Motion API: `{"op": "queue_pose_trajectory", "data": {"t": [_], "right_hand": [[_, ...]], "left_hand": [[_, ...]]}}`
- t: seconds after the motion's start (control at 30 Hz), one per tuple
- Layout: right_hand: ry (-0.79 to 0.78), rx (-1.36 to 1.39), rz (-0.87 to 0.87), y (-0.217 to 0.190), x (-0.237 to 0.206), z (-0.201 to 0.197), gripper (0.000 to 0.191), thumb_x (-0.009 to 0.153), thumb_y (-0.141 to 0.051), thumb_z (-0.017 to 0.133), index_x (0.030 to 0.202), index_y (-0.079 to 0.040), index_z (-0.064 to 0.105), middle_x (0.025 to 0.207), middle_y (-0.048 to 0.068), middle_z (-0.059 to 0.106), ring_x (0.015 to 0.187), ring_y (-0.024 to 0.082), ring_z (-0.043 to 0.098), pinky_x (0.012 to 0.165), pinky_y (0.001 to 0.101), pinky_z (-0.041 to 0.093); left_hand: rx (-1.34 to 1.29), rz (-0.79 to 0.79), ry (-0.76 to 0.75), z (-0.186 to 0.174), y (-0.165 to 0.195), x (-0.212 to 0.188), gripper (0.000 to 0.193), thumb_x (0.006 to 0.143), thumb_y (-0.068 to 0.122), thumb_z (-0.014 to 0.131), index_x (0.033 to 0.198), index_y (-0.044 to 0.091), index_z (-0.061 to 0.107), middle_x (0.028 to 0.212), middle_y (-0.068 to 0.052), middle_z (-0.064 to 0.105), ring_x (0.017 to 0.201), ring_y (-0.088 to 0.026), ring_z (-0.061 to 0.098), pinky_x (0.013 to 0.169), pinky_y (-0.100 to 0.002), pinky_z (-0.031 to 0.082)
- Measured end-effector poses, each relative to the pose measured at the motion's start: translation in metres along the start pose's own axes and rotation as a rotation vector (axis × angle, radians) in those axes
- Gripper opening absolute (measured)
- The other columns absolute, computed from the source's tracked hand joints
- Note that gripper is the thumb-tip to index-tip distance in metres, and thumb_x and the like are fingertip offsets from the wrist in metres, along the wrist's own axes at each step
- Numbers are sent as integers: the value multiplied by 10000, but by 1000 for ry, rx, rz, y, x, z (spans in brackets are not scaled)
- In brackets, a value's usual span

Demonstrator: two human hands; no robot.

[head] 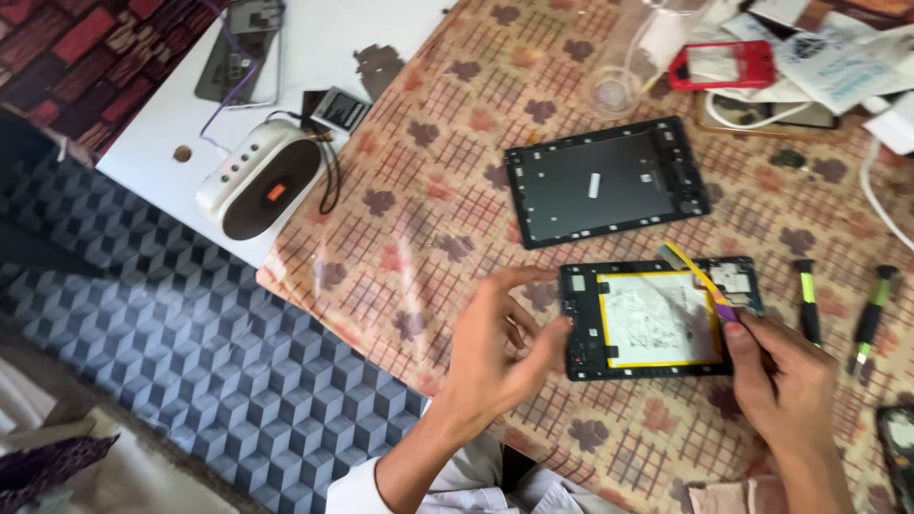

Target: The person disassembles a tablet and a smartphone on a cluttered workbench. They use a screwdriver to remove screws and a toothbrush to clean the internal components and battery area of the tablet before moving on to the phone.

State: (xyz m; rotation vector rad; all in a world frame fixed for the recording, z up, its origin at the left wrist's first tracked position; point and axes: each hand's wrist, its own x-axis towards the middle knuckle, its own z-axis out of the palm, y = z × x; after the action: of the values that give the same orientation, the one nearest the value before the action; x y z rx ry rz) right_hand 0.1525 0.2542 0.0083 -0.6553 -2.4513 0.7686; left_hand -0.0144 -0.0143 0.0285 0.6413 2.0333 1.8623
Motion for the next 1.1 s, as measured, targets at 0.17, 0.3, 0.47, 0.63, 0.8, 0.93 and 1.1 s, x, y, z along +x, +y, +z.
{"op": "queue_pose_trajectory", "data": {"t": [0.17, 0.3, 0.47, 0.63, 0.8, 0.93, 1.1], "right_hand": [[59, -34, -200, -4, 4, -2, 224, 999, -90, 701, 1203, -3, 734, 842, 64, 699, 619, 63, 577, 500, 229, 424], [-29, -108, -335, -24, 2, 4, 262, 902, -95, 747, 1164, -77, 759, 790, 44, 729, 500, 89, 590, 390, 259, 443], [-178, -164, -394, -60, -1, 18, 277, 886, -75, 743, 1160, -82, 777, 744, 62, 676, 467, 133, 574, 429, 290, 454], [-207, -152, -278, -73, 3, 16, 298, 876, -47, 712, 1171, -38, 758, 764, 80, 677, 472, 138, 585, 430, 302, 474], [-306, -45, -234, -71, 9, 17, 272, 887, -54, 726, 1154, -15, 761, 694, 71, 663, 442, 129, 559, 408, 305, 449], [-241, -46, -246, -70, 6, 20, 294, 881, -24, 700, 1171, 3, 746, 719, 89, 666, 458, 123, 561, 406, 298, 450], [-290, -19, -302, -55, -1, 22, 332, 853, -8, 681, 1179, 8, 740, 783, 79, 711, 470, 96, 595, 382, 252, 486]], "left_hand": [[569, 381, -90, 15, 4, 20, 1265, 650, 494, 911, 1524, -114, 228, 1115, -320, 693, 628, -366, 703, 523, -423, 551], [584, 275, -259, 14, -7, 20, 1429, 557, 557, 944, 1568, -80, 161, 879, -221, 726, 616, -333, 713, 566, -423, 566], [642, 206, -351, 11, -14, 22, 1530, 491, 565, 967, 1578, -77, 103, 900, -245, 721, 655, -344, 721, 623, -425, 575], [606, 273, -284, 14, -18, 22, 1529, 477, 519, 975, 1574, -79, 94, 1009, -256, 723, 680, -354, 727, 603, -419, 582], [582, 317, -256, 14, -21, 21, 1526, 476, 526, 982, 1556, -83, 92, 1016, -268, 712, 669, -365, 721, 586, -424, 578], [633, 247, -320, 14, -19, 22, 1527, 509, 540, 967, 1583, -76, 73, 812, -211, 711, 647, -351, 712, 603, -422, 573], [615, 251, -357, 11, -20, 25, 1547, 506, 550, 969, 1555, -118, 49, 719, -207, 684, 629, -351, 704, 604, -420, 568]]}}
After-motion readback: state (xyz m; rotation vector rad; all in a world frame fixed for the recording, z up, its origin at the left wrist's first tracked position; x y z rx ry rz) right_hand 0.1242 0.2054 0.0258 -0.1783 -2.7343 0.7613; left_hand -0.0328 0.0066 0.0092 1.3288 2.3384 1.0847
